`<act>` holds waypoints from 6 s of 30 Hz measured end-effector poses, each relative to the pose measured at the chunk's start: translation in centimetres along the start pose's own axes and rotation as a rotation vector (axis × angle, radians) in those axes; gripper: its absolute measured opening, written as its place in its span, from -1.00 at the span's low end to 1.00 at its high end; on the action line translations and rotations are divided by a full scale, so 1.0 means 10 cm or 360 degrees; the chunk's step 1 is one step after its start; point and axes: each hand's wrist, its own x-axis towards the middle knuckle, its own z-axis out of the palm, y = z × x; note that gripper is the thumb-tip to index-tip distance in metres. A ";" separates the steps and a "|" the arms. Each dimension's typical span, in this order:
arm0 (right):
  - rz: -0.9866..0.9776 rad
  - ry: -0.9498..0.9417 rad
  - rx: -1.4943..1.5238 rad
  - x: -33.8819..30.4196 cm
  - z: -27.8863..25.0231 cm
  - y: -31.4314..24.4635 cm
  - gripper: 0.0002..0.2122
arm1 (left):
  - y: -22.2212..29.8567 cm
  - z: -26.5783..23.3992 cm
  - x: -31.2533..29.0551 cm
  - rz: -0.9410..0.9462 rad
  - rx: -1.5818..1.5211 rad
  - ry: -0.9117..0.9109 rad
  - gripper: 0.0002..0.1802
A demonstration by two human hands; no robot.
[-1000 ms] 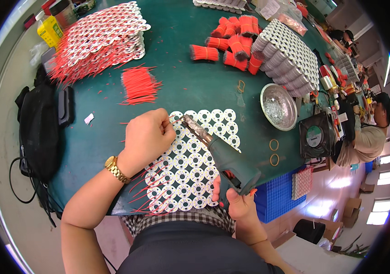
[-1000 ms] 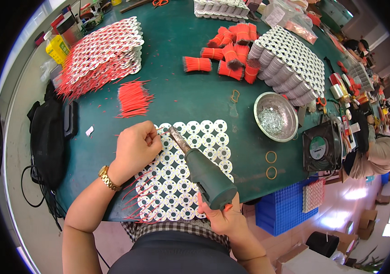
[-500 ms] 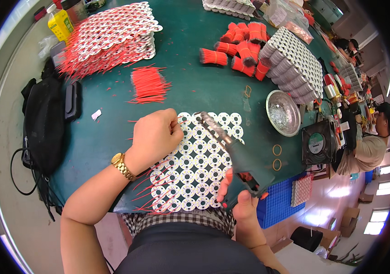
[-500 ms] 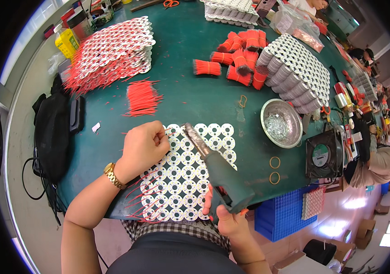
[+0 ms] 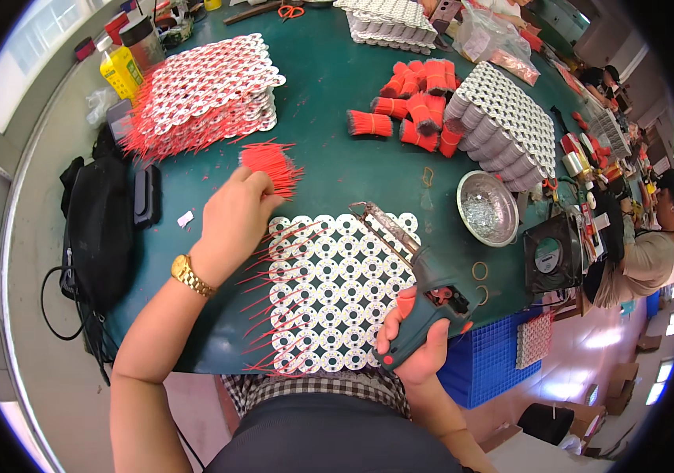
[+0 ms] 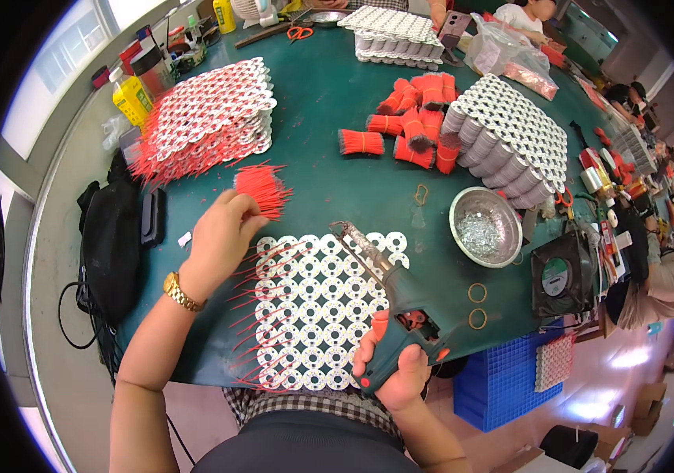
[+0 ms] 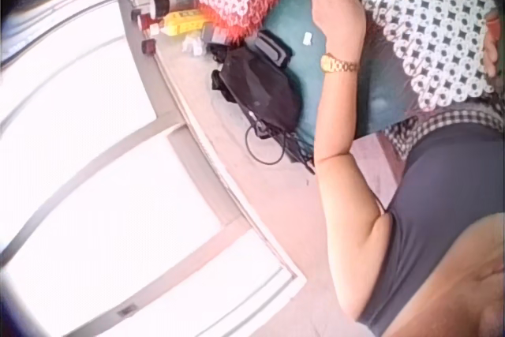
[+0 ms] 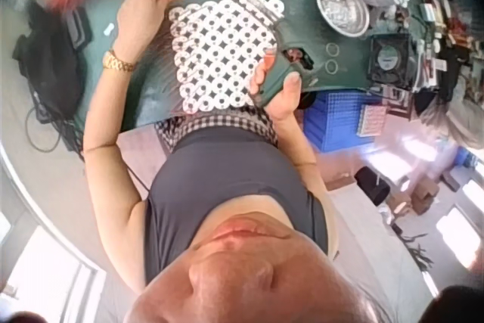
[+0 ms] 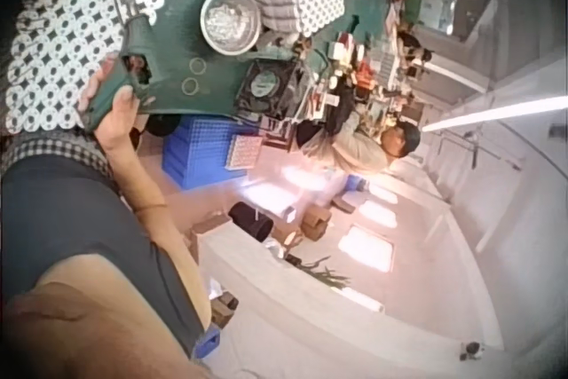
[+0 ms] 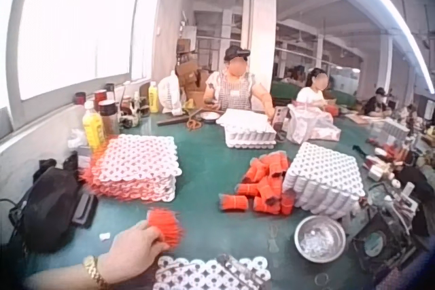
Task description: The person solders wires onto the circular LED board panel using a handheld soldering tool.
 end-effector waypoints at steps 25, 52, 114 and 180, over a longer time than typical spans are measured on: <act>-0.0283 0.0072 0.0039 -0.04 -0.12 0.06 -0.35 | -0.15 0.25 0.01 0.0386 0.0233 0.0571 -0.90; -0.0012 -0.0005 -0.0326 -0.22 0.01 -0.07 -0.28 | 0.28 0.41 -0.40 0.0195 -0.0297 0.0073 -0.87; 0.0050 0.0150 -0.0601 -0.22 0.15 -0.18 -0.25 | 0.14 0.02 -0.20 -0.0093 -0.0463 0.0252 -0.90; 0.0036 0.0259 -0.0529 -0.54 -0.08 -0.16 -0.38 | 0.30 -0.02 -0.42 -0.0307 -0.1029 -0.0302 -0.91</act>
